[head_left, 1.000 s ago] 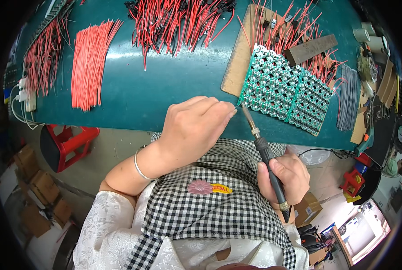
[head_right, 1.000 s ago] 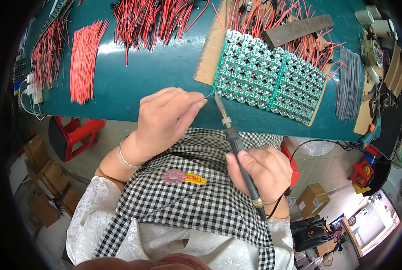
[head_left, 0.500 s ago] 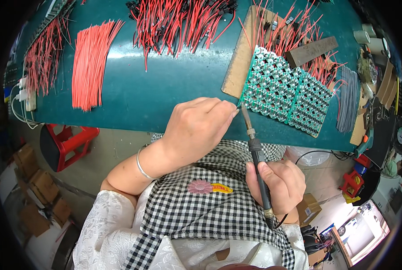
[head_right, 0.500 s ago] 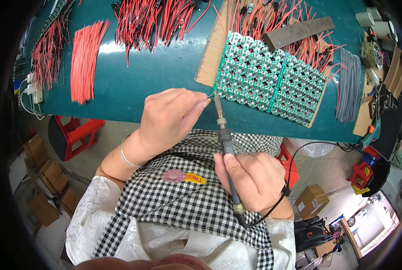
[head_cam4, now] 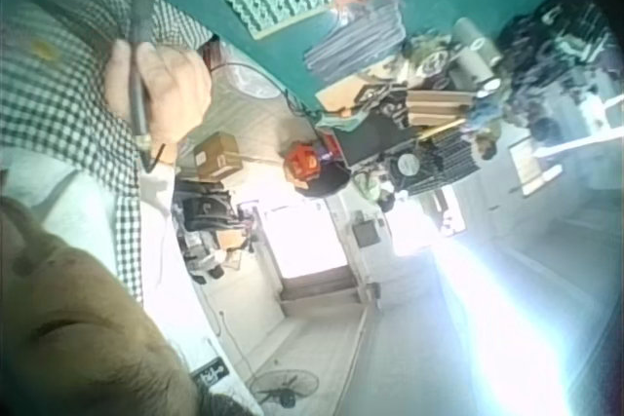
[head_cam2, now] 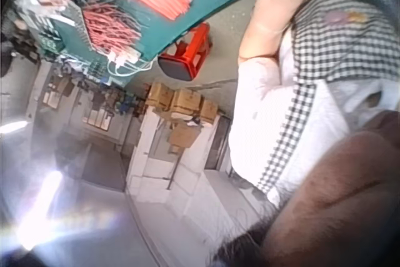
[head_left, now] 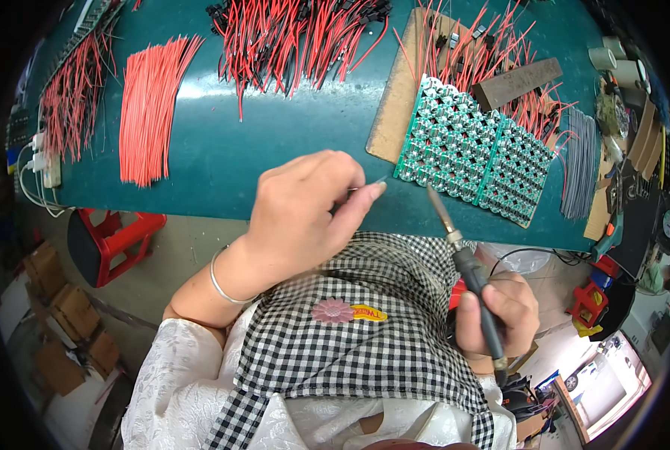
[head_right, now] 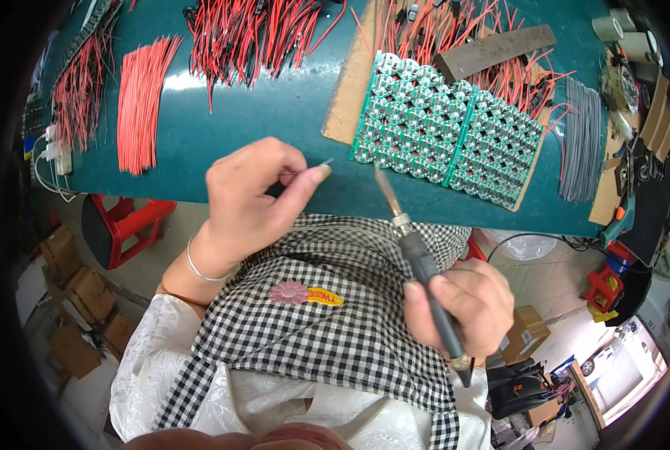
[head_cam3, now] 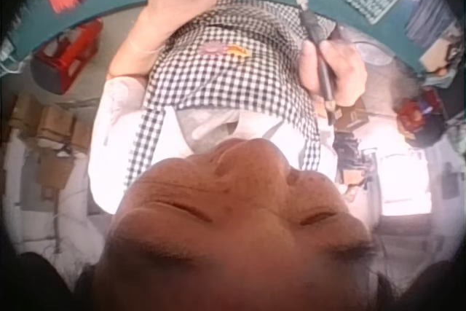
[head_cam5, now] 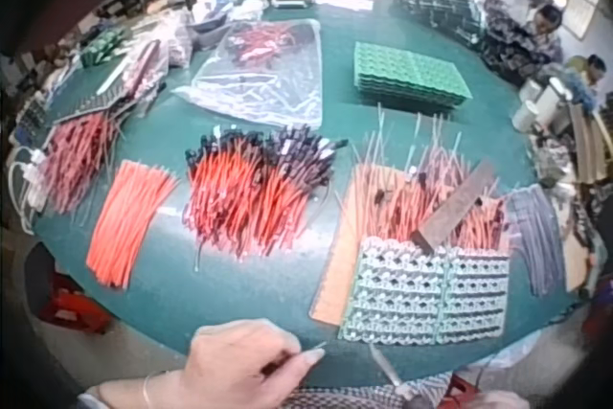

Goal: Soldering wires to LED circuit boards at an assembly station.

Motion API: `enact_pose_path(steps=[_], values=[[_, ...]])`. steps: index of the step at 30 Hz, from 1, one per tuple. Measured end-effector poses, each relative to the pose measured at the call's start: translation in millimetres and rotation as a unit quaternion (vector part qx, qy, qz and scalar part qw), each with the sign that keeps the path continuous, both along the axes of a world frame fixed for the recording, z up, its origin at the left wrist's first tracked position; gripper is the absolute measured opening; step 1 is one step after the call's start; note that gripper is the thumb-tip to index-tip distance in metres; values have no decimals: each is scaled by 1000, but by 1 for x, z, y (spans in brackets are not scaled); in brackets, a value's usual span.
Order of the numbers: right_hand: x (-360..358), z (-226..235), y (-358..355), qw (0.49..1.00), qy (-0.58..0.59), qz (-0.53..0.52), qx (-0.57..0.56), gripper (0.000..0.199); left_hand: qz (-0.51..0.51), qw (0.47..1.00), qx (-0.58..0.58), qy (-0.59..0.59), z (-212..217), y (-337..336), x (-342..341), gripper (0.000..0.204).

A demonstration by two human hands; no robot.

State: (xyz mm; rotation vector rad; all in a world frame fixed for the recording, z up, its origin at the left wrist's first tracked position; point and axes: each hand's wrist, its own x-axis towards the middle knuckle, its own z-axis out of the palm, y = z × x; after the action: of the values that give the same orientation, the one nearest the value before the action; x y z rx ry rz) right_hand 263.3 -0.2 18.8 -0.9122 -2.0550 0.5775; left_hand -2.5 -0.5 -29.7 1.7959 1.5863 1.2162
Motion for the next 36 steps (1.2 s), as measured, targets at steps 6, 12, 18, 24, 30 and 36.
enact_pose_path(steps=[6, 12, 18, 24, 30, 36], values=[[-9, -1, 15, 1000, 2, -5, 2, 35, -14, 1000, -6, -24, 17, 16, -5, 8], [-18, -5, 18, 1000, -24, -11, 17, 33, -26, 998, 8, 60, 2, 22, 1, 10], [-21, -6, 21, 999, -45, -2, 3, 34, -30, 997, -11, 77, -1, 21, 2, 14], [-25, -4, 21, 998, -64, 0, 3, 35, -24, 998, 10, 53, -4, 21, 3, 16], [-28, -4, 21, 997, -73, -2, -6, 35, -30, 998, 13, 47, -6, 22, 3, 16], [-29, -5, 21, 995, -90, 31, 19, 36, -28, 998, 12, 54, -9, 22, 4, 16]])
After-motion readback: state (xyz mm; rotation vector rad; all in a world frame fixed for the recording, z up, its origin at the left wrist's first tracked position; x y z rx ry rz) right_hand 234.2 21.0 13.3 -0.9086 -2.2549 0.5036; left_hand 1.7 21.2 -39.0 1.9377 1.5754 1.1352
